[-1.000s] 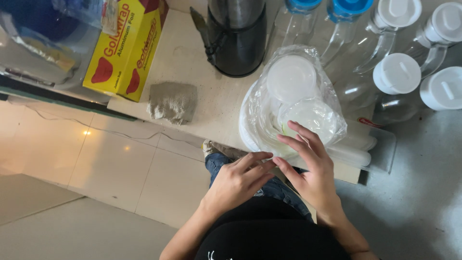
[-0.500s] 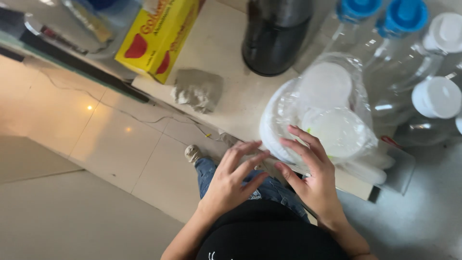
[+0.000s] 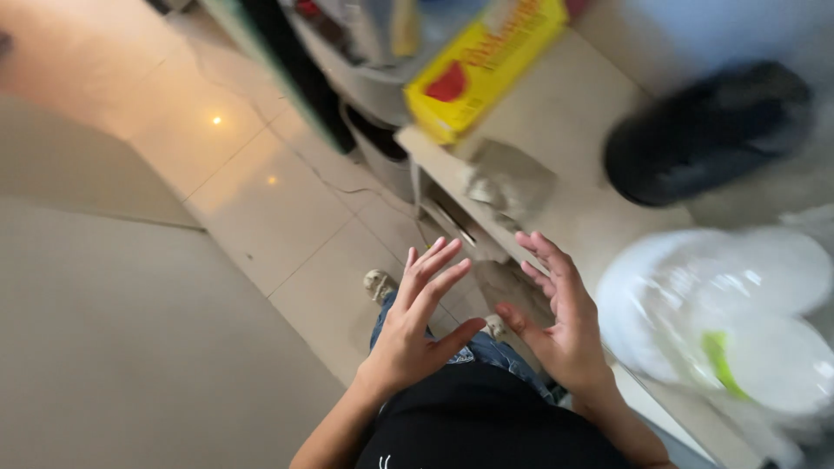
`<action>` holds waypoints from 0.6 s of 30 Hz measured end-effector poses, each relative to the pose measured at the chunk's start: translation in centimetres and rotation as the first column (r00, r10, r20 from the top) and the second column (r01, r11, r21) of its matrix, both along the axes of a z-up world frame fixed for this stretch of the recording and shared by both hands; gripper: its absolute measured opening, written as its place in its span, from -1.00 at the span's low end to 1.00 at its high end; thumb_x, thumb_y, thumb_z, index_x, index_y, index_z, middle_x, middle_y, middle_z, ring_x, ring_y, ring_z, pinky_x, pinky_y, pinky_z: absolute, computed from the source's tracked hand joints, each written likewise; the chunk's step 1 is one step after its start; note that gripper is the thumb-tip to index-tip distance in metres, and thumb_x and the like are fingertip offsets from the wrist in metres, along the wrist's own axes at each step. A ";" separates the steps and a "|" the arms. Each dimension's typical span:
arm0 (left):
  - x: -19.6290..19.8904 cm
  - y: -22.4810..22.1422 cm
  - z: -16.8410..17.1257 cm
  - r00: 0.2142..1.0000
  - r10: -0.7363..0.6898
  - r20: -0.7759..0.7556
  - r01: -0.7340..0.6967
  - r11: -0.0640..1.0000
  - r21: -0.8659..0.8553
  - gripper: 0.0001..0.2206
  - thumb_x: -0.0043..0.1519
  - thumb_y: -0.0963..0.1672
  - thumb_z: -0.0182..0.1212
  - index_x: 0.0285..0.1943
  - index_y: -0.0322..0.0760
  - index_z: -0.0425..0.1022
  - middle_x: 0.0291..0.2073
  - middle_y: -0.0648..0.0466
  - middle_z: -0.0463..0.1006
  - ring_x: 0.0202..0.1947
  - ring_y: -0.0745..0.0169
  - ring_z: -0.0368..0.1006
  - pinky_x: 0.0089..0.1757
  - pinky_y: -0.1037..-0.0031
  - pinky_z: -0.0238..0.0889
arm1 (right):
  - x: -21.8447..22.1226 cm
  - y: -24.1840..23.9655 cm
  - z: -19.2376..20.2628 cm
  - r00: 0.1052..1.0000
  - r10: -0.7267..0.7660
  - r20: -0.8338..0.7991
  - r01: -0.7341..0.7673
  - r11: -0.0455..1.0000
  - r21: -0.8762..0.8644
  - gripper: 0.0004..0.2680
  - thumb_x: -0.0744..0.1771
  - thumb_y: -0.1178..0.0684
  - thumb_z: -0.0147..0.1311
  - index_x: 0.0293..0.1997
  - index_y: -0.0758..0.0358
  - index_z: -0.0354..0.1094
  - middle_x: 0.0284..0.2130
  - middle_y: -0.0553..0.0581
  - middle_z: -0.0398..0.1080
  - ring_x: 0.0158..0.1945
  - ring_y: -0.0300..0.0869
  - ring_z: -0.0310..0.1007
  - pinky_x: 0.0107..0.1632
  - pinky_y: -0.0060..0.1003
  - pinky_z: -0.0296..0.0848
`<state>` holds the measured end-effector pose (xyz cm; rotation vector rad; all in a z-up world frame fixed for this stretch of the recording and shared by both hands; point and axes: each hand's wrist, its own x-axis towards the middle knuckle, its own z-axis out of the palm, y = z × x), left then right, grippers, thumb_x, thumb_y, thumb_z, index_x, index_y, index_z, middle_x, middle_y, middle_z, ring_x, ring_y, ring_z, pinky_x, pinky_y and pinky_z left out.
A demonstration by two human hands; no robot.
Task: Cleaning a large beverage dispenser and organizing nearby restaurant supplies such as plates and packets.
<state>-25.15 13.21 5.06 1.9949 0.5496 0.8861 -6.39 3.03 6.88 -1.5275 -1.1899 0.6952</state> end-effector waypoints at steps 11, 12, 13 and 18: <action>-12.0 12.2 -0.8 0.986 0.164 -0.022 -0.164 0.986 0.014 -0.39 0.15 -0.12 0.50 0.40 -0.17 0.36 0.45 -0.05 0.31 0.54 -0.17 0.14 0.43 -0.17 -0.12 | -10.5 16.6 -2.1 0.977 0.214 0.008 -0.214 0.975 0.057 -0.39 0.29 0.16 0.29 0.49 0.26 -0.03 0.38 0.28 0.19 0.47 0.01 0.18 0.42 -0.01 0.27; -12.7 13.0 -0.9 0.986 0.167 -0.028 -0.167 0.986 0.007 -0.40 0.16 -0.13 0.49 0.41 -0.17 0.36 0.45 -0.05 0.31 0.54 -0.18 0.15 0.43 -0.18 -0.11 | -11.2 17.7 -2.4 0.974 0.225 0.039 -0.227 0.972 0.066 -0.39 0.28 0.16 0.29 0.49 0.26 -0.02 0.37 0.28 0.19 0.45 0.00 0.20 0.42 -0.02 0.28; -13.5 13.6 -0.9 0.984 0.175 -0.034 -0.175 0.985 0.001 -0.40 0.16 -0.13 0.49 0.41 -0.17 0.36 0.45 -0.05 0.31 0.54 -0.18 0.15 0.43 -0.18 -0.11 | -12.0 18.6 -2.4 0.972 0.233 0.032 -0.235 0.970 0.060 -0.39 0.28 0.16 0.29 0.49 0.26 -0.02 0.37 0.28 0.19 0.45 0.00 0.20 0.42 -0.02 0.28; -15.4 15.9 -2.1 0.986 0.163 -0.021 -0.164 0.984 -0.070 -0.41 0.16 -0.13 0.46 0.41 -0.16 0.35 0.45 -0.05 0.30 0.54 -0.19 0.15 0.43 -0.18 -0.12 | -14.1 22.0 -2.6 0.953 0.304 0.014 -0.304 0.953 0.000 -0.41 0.28 0.14 0.29 0.46 0.25 0.01 0.37 0.25 0.22 0.46 -0.02 0.22 0.38 -0.05 0.32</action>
